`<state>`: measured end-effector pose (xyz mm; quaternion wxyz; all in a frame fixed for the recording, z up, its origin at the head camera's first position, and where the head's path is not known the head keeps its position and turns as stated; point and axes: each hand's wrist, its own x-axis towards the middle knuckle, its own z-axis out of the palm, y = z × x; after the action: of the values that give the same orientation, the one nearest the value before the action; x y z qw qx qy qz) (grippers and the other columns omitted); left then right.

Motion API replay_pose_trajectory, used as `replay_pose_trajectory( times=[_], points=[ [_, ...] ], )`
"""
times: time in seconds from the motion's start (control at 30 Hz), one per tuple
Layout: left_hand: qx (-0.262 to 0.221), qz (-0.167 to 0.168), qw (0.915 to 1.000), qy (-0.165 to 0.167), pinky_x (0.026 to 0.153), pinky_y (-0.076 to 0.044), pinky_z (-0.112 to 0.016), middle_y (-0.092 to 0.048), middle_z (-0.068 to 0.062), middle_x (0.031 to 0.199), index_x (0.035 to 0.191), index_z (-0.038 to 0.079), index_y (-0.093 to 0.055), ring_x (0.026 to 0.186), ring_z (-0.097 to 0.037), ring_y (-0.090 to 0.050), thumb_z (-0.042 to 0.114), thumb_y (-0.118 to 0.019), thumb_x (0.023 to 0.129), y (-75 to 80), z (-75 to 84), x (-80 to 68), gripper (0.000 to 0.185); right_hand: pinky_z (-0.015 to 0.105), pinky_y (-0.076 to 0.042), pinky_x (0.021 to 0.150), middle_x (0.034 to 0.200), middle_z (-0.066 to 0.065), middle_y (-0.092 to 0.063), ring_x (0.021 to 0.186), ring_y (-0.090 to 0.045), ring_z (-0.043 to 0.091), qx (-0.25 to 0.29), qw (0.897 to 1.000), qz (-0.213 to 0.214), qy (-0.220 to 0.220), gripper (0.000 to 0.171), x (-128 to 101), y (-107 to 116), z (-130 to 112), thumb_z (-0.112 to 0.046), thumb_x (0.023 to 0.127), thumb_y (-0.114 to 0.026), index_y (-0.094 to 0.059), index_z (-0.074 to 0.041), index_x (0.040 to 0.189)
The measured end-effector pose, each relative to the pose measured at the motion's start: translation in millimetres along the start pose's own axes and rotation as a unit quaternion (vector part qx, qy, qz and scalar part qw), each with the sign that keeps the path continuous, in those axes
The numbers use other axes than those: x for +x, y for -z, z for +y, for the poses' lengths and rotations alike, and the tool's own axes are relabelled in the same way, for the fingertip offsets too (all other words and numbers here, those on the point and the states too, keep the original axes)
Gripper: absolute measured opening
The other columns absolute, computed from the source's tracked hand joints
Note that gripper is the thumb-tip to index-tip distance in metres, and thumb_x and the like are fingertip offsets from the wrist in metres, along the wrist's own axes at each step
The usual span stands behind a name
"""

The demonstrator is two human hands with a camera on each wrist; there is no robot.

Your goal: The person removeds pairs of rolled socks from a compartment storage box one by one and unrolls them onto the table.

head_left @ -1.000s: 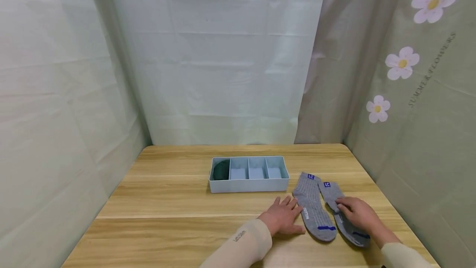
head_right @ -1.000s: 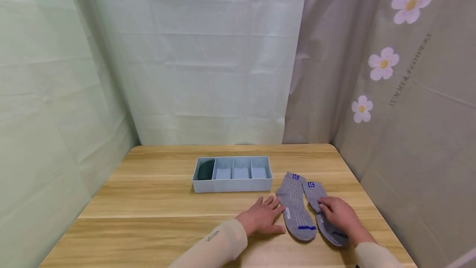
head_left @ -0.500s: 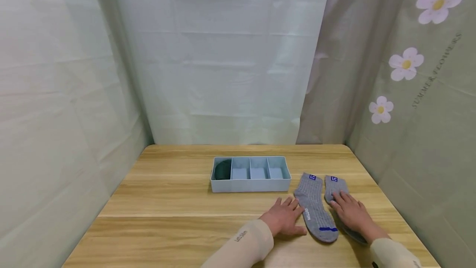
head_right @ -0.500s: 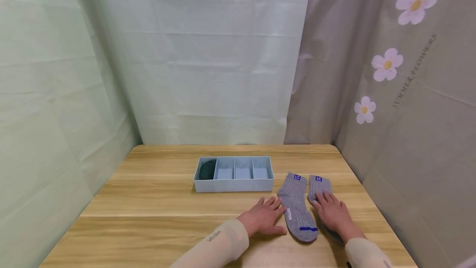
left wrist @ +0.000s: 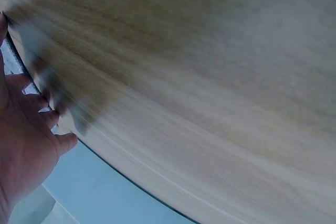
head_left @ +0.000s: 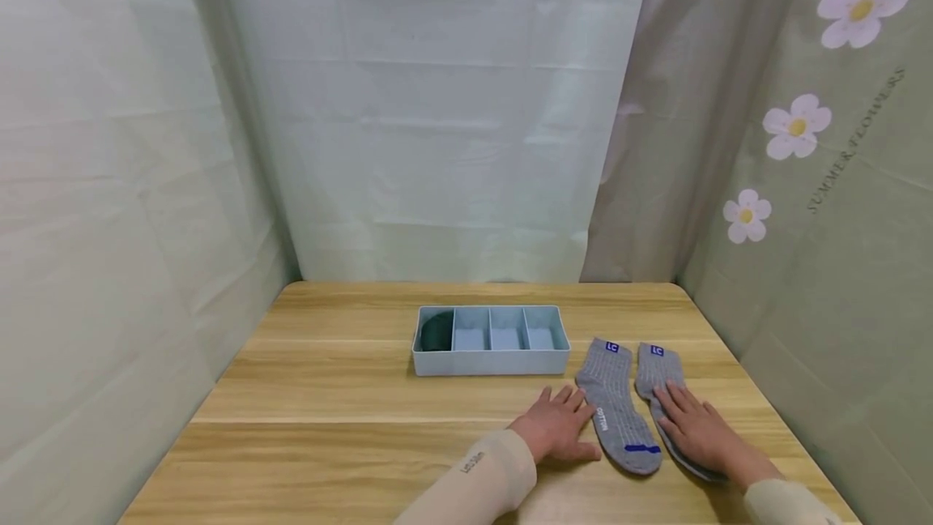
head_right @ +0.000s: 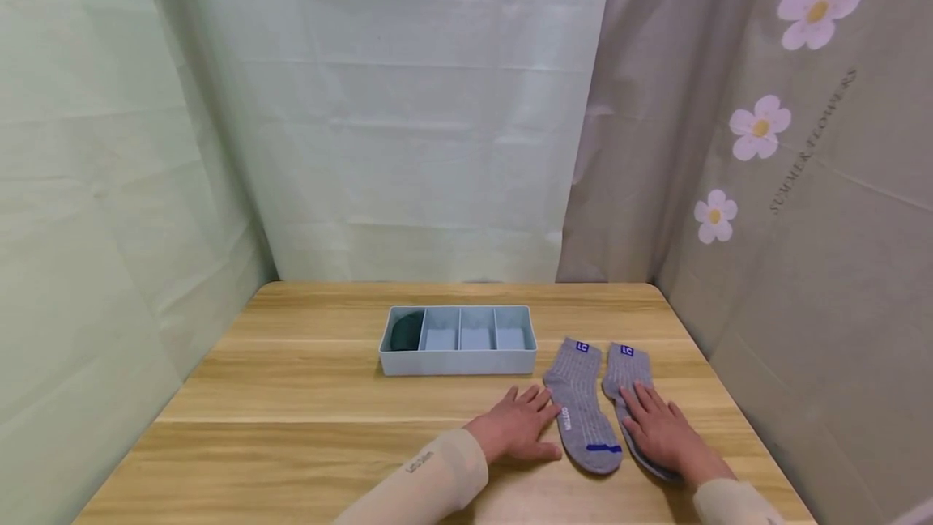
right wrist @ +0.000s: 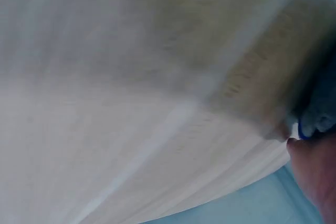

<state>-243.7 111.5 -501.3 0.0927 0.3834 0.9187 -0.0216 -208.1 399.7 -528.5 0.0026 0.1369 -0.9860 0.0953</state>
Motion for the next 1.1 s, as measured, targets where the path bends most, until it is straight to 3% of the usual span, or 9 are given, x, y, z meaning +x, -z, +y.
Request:
replay_pose_trajectory(
  times=[0.3, 0.53, 0.8, 0.97, 1.1],
  points=[
    [0.005, 0.003, 1.0, 0.0, 0.118, -0.022, -0.043, -0.028, 0.006, 0.161, 0.154, 0.032, -0.037, 0.148, -0.016, -0.022, 0.071, -0.047, 0.091, -1.5, -0.7, 0.2, 0.075, 0.073, -0.019, 0.105, 0.152, 0.029, -0.034, 0.138, -0.029, 0.051, 0.002, 0.999, 0.034, 0.003, 0.066, -10.0, -11.8, -0.8, -0.045, 0.101, -0.05, -0.045, 0.003, 0.146],
    [0.005, 0.008, 0.9999, -0.003, 0.118, -0.022, -0.043, -0.029, 0.005, 0.16, 0.153, 0.032, -0.038, 0.148, -0.016, -0.023, 0.071, -0.048, 0.091, -3.7, 0.7, -0.8, 0.075, 0.07, -0.025, 0.104, 0.147, 0.027, -0.044, 0.134, -0.04, 0.048, -0.024, 0.998, 0.062, 0.01, 0.064, -6.1, -10.2, 0.6, -0.044, 0.1, -0.053, -0.048, 0.004, 0.142],
    [0.009, 0.008, 0.9999, -0.002, 0.118, -0.022, -0.042, -0.028, 0.005, 0.161, 0.154, 0.032, -0.036, 0.148, -0.016, -0.022, 0.071, -0.046, 0.091, -0.6, 2.2, -1.2, 0.075, 0.071, -0.024, 0.104, 0.149, 0.026, -0.041, 0.136, -0.037, 0.047, -0.042, 0.998, 0.046, 0.012, 0.062, -0.3, -6.0, 1.3, -0.045, 0.101, -0.051, -0.05, 0.0, 0.144],
    [0.015, 0.022, 0.9996, -0.006, 0.117, -0.023, -0.043, -0.029, 0.004, 0.16, 0.154, 0.03, -0.037, 0.147, -0.017, -0.023, 0.071, -0.046, 0.092, -3.3, 0.4, -1.7, 0.075, 0.068, -0.027, 0.104, 0.146, 0.033, -0.041, 0.133, -0.037, 0.052, 0.035, 0.993, 0.114, -0.007, 0.055, 6.8, 18.1, -0.8, -0.031, 0.105, -0.046, -0.043, 0.008, 0.144],
    [0.018, 0.04, 0.999, -0.011, 0.117, -0.025, -0.044, -0.03, 0.002, 0.16, 0.154, 0.028, -0.037, 0.147, -0.017, -0.024, 0.071, -0.045, 0.093, -5.6, -4.4, -3.9, 0.075, 0.068, -0.027, 0.104, 0.148, 0.037, -0.033, 0.133, -0.032, 0.057, 0.112, 0.984, 0.123, -0.058, 0.06, 13.1, 46.5, -5.1, -0.035, 0.109, -0.031, -0.031, 0.011, 0.149]
  ],
)
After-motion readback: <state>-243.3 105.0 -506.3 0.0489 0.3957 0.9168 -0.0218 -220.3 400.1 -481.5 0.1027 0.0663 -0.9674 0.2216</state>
